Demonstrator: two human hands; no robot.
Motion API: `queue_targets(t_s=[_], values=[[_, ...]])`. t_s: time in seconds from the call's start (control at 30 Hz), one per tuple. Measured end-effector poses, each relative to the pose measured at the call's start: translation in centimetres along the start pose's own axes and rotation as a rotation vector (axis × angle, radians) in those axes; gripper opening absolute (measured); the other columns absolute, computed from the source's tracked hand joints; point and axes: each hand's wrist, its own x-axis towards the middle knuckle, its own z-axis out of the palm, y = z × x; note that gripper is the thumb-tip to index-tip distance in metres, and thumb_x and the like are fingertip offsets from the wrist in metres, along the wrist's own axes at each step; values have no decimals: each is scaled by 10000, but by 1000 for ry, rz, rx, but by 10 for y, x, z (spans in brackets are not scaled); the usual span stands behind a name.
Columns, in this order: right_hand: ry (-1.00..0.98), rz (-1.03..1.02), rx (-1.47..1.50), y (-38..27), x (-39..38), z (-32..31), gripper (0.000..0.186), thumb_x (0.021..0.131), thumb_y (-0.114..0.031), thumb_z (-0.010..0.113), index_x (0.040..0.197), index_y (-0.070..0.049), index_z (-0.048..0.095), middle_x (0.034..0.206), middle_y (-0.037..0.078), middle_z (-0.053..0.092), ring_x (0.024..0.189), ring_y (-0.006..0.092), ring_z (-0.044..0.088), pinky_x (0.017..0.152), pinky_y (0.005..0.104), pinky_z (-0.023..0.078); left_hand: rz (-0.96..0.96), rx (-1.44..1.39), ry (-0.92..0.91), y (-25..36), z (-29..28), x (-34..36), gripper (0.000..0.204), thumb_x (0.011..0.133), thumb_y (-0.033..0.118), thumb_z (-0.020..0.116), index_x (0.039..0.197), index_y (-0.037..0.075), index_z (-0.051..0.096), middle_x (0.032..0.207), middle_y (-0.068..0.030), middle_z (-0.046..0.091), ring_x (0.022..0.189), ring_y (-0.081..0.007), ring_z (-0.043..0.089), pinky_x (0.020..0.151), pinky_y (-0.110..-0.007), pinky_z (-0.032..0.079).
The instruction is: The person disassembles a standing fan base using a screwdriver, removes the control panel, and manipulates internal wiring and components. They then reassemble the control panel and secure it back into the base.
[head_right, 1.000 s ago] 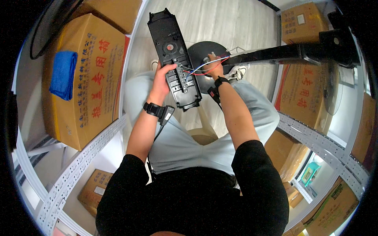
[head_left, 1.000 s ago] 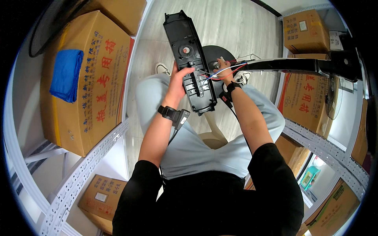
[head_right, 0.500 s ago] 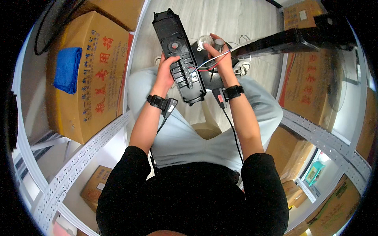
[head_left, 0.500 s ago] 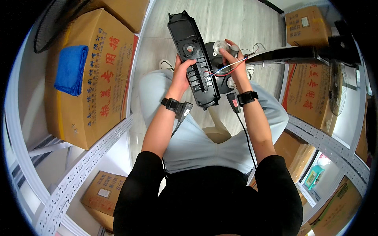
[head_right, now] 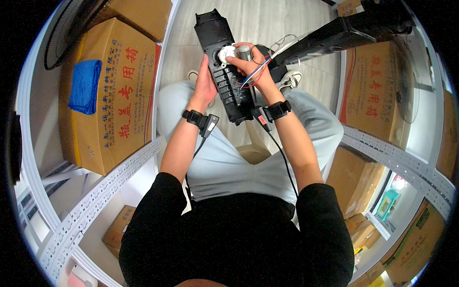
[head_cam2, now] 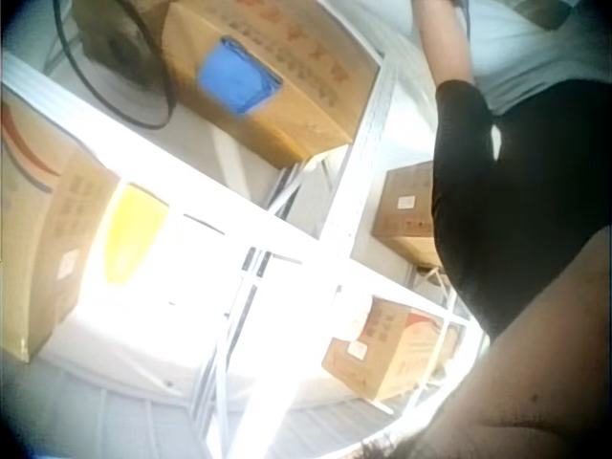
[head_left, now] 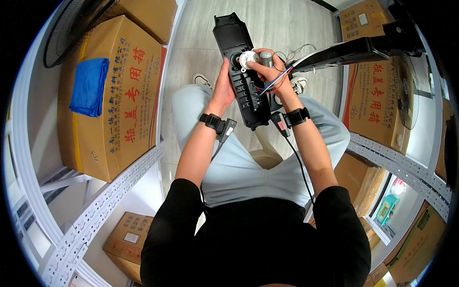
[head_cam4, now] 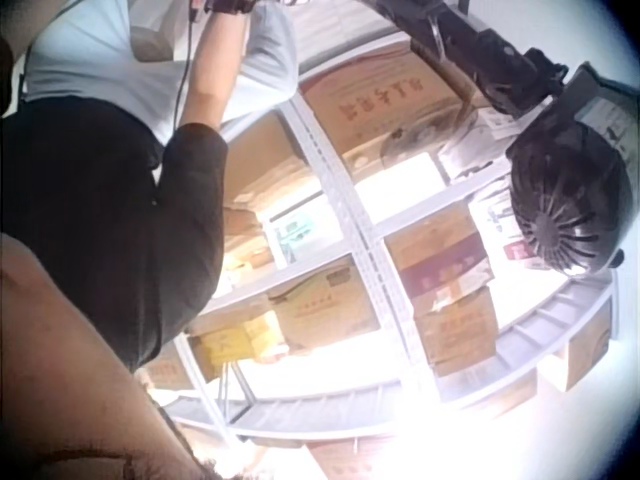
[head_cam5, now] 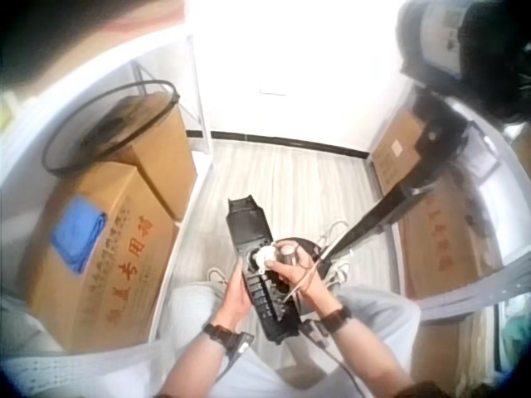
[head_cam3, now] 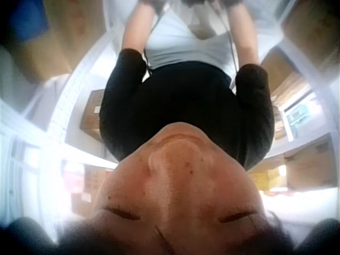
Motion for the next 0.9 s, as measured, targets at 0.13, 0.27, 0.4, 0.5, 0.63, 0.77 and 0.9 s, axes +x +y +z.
queue_targets(t_s=[0.13, 0.27, 0.4, 0.5, 0.63, 0.77, 0.9], values=[[0, 13, -50, -4, 1, 5, 440, 797, -153, 828, 1163, -63, 601, 746, -17, 582, 560, 50, 497, 475, 219, 374, -19, 14, -42, 3, 2, -3, 597, 1043, 550, 349, 1366, 65, 482, 1245, -86, 633, 1090, -205, 639, 961, -382, 518], [38, 29, -135, 1, 4, 6, 491, 772, -268, 859, 1154, -82, 614, 745, -5, 635, 564, 57, 550, 477, 230, 434, -46, 31, -54, 1, -2, 0, 599, 1042, 553, 350, 1365, 68, 484, 1240, -86, 634, 1090, -198, 639, 950, -372, 526], [62, -3, -282, 1, 5, 10, 498, 780, -327, 846, 1159, -97, 618, 790, 21, 662, 588, 76, 588, 509, 247, 482, -24, 54, -58, -6, -14, 7, 593, 1041, 549, 362, 1362, 66, 487, 1232, -84, 636, 1093, -197, 640, 947, -366, 528], [76, -40, -383, -3, 3, 12, 484, 785, -348, 838, 1154, -113, 632, 810, 40, 671, 613, 100, 616, 549, 266, 510, -5, 72, -22, -8, -15, 8, 580, 1039, 538, 385, 1359, 66, 491, 1235, -76, 633, 1111, -193, 632, 958, -359, 519], [134, -291, -550, 5, 1, 11, 464, 786, -342, 833, 1151, -122, 649, 866, 107, 703, 698, 185, 682, 643, 307, 542, 13, -28, 13, -9, -10, 10, 412, 1037, 432, 492, 1254, 84, 539, 1165, -45, 623, 1045, -134, 621, 859, -309, 544], [139, -350, -567, 5, -2, 13, 463, 794, -337, 827, 1161, -112, 656, 963, 136, 717, 863, 238, 714, 770, 336, 550, 43, 4, 40, -8, -13, 10, 412, 1030, 401, 523, 1290, 82, 506, 1183, -51, 607, 1055, -144, 614, 871, -310, 539], [153, -360, -570, 7, -2, 12, 473, 788, -331, 828, 1153, -88, 650, 942, 157, 719, 857, 257, 725, 763, 341, 557, 67, 36, 33, -6, -10, 9, 429, 1022, 371, 550, 1328, 82, 469, 1211, -61, 591, 1064, -148, 610, 874, -314, 540]])
